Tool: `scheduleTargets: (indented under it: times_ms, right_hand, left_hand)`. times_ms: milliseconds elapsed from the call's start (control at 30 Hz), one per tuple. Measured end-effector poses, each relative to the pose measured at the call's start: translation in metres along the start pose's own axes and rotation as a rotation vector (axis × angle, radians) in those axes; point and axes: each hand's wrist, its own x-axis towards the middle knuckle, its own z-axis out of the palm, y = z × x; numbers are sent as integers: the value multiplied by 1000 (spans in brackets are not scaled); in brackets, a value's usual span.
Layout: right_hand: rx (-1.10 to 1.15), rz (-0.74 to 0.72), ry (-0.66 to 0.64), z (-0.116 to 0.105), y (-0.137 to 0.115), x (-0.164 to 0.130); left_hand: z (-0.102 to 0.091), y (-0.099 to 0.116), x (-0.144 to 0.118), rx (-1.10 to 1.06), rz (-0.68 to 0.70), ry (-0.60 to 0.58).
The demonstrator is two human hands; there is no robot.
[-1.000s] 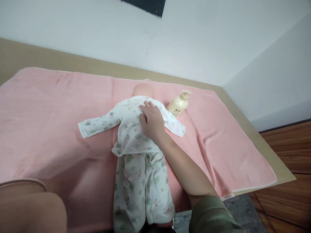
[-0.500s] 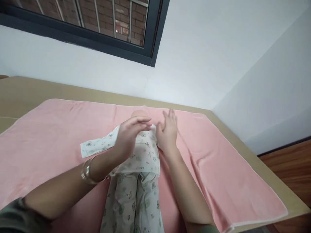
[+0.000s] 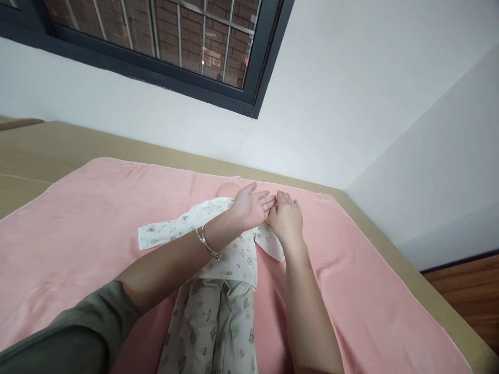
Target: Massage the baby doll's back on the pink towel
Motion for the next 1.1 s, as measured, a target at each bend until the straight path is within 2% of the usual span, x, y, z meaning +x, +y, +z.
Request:
scheduleTargets:
  times_ms: [200,333,500,667,733,833,900,1000,1100]
  right_hand:
    - [-41,107,-70,-15,-9,10]
    - [-73,193,-104,-22,-20,15]
    - [-28,246,-105,-26,-19,16]
    - [80,248,-125,-20,-17,16]
    - [128,182,-31,-18,-27,10]
    - [279,-52,137,-18,-55,-11]
    - [440,-230,88,-21,-77,-33]
    - [679,-449,-12,-29,-103,-72]
    - [917,-559,-140,-37,-113,-105]
  left_hand:
    - [-24,3,-56,59,-2,-12]
    - [-31,10,-87,80,-46,64]
    - [-28,21,-109,86,-112,150]
    - [-19,28,-125,98,-4,222]
    - [-18,26,-125,100,27,224]
    - [-19,21,-120,108,82,191]
    - [-22,16,-118,162,195,133]
    - [-27,10,-127,396,522,118]
    - [-35,2,-146,722,823,146]
